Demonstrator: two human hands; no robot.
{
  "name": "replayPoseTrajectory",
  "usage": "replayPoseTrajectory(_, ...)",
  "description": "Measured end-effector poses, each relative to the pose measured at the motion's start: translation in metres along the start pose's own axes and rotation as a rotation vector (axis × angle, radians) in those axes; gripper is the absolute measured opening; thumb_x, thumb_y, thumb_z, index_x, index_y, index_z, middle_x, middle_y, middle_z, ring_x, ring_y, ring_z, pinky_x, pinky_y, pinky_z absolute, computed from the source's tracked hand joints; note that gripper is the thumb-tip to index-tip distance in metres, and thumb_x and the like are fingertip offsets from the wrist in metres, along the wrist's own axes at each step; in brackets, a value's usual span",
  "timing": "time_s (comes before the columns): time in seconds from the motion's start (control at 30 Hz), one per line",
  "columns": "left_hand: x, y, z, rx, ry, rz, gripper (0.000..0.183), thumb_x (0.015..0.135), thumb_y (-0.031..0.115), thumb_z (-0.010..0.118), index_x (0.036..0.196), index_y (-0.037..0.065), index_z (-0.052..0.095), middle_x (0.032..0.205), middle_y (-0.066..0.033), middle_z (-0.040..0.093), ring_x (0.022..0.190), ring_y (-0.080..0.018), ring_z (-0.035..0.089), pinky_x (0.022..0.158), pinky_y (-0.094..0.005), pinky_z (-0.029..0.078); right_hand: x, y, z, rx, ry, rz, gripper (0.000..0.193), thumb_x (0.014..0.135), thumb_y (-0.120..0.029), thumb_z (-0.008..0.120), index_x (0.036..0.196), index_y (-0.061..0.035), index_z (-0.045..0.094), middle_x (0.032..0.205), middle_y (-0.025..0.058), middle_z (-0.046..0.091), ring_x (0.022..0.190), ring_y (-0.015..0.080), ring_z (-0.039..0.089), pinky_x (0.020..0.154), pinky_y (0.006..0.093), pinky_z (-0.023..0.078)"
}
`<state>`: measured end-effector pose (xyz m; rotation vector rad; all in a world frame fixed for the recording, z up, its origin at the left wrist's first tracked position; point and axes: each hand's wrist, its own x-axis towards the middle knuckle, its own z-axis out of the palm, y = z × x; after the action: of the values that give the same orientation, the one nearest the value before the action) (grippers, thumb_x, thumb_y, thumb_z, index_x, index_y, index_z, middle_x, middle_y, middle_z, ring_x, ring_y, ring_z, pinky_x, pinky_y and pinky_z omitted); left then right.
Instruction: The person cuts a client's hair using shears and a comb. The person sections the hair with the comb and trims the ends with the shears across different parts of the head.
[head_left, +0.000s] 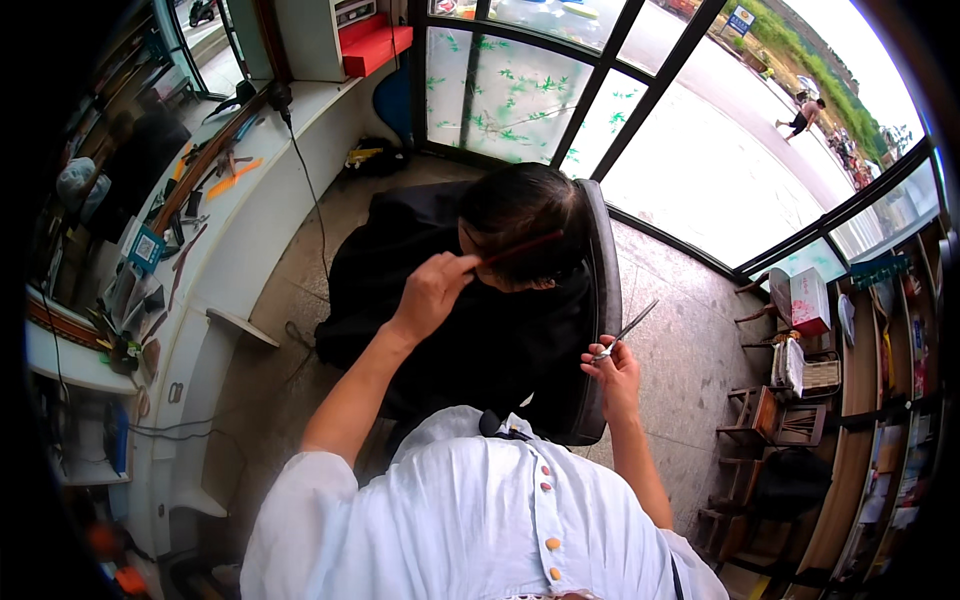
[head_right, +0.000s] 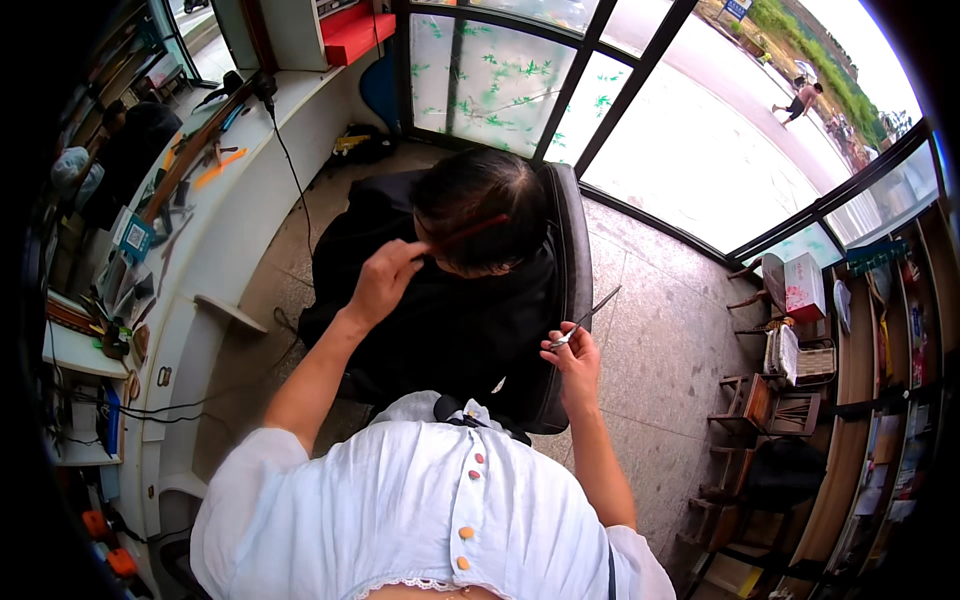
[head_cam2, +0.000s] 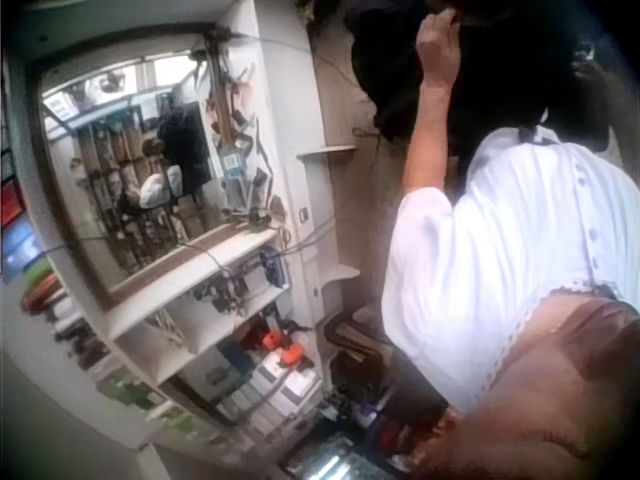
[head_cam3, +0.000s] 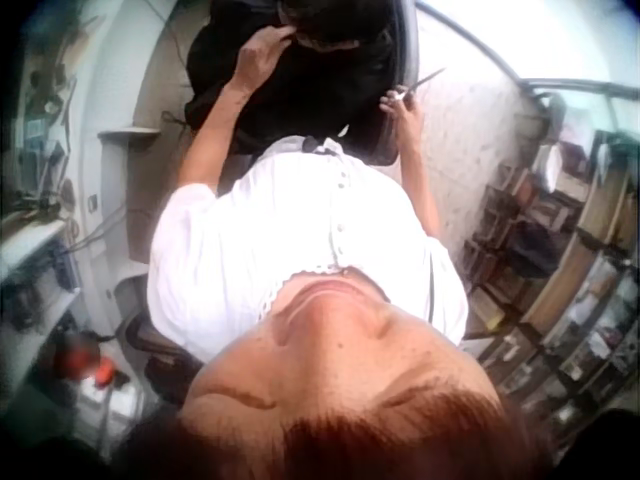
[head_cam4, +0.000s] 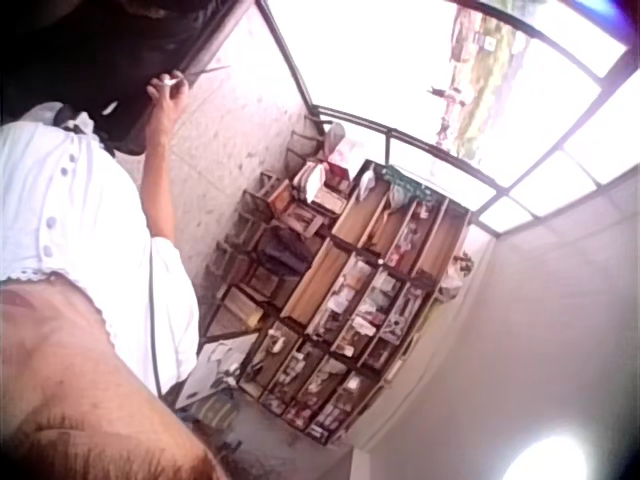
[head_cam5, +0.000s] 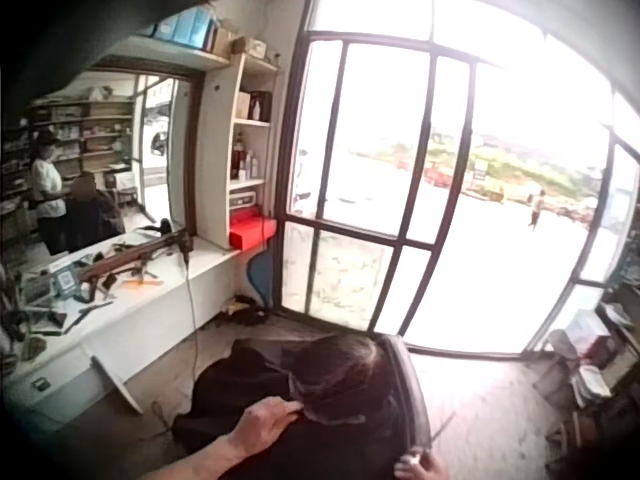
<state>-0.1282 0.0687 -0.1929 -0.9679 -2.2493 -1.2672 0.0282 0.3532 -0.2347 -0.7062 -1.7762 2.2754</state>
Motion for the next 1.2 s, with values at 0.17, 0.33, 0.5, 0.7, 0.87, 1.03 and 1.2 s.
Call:
replayPoseTrajectory(0.17,-0.050,0.004,0.027,0.034,-0.223,0.148,0.023,0.076,0.004,0.065,0.099,0.007,0.063,0.082,-0.0088,0.062,0.077,-0.0282,0.060,0.067,-0.0389,0.048,0.000,0.007,-0.009,0.017,0.011,0.019,0.032,0.090,-0.011,0.061,0.117,0.0027,0.048,0.099,0.0110,0.061,0.083,0.0177,0.064,0.071,0.0269,0.056)
replayPoseTrajectory(0.33,-0.024,0.000,0.010,-0.056,0.238,0.019,0.022,0.083,0.001,0.060,0.105,0.006,0.060,0.088,-0.0118,0.063,0.078,-0.0303,0.061,0.069,-0.0365,0.049,-0.001,0.006,-0.016,0.039,0.044,0.022,0.033,0.090,-0.011,0.061,0.117,0.0032,0.048,0.099,0.0113,0.061,0.083,0.0180,0.064,0.071,0.0271,0.056)
replayPoseTrajectory(0.5,-0.015,-0.026,0.017,-0.053,0.247,-0.029,0.020,0.086,0.001,0.058,0.106,0.004,0.060,0.088,-0.0124,0.061,0.079,-0.0302,0.061,0.068,-0.0364,0.048,-0.006,0.002,-0.011,0.011,0.027,0.033,0.033,0.091,-0.011,0.061,0.117,0.0035,0.048,0.100,0.0115,0.061,0.084,0.0180,0.064,0.072,0.0273,0.056)
replayPoseTrajectory(0.7,-0.041,-0.013,0.052,0.046,-0.023,0.017,0.024,0.083,0.003,0.060,0.107,0.007,0.061,0.087,-0.0112,0.061,0.079,-0.0299,0.060,0.068,-0.0376,0.048,-0.008,0.002,-0.013,0.005,0.019,0.037,0.032,0.091,-0.010,0.061,0.117,0.0035,0.049,0.099,0.0116,0.061,0.084,0.0178,0.064,0.072,0.0273,0.056)
replayPoseTrajectory(0.87,-0.050,0.000,0.061,0.028,-0.070,0.150,0.026,0.082,0.003,0.061,0.107,0.008,0.060,0.088,-0.0109,0.061,0.077,-0.0295,0.061,0.067,-0.0384,0.048,-0.007,0.001,-0.016,0.019,0.029,0.040,0.031,0.091,-0.010,0.060,0.117,0.0031,0.048,0.099,0.0114,0.060,0.084,0.0178,0.064,0.072,0.0273,0.056)
replayPoseTrajectory(1.03,-0.016,0.000,0.035,-0.124,0.279,-0.156,0.022,0.090,0.001,0.055,0.112,0.003,0.055,0.092,-0.0133,0.061,0.077,-0.0290,0.061,0.064,-0.0340,0.048,-0.007,0.007,-0.024,0.025,0.044,0.045,0.031,0.091,-0.010,0.060,0.117,0.0029,0.048,0.099,0.0112,0.060,0.083,0.0176,0.064,0.071,0.0275,0.057)
replayPoseTrajectory(1.2,0.001,-0.018,0.026,0.049,0.277,-0.092,0.022,0.092,0.005,0.054,0.114,0.005,0.055,0.092,-0.0124,0.060,0.078,-0.0291,0.060,0.067,-0.0351,0.048,-0.010,0.009,-0.024,0.032,0.045,0.063,0.031,0.091,-0.011,0.060,0.116,0.0029,0.048,0.098,0.0110,0.060,0.082,0.0172,0.064,0.071,0.0276,0.057)
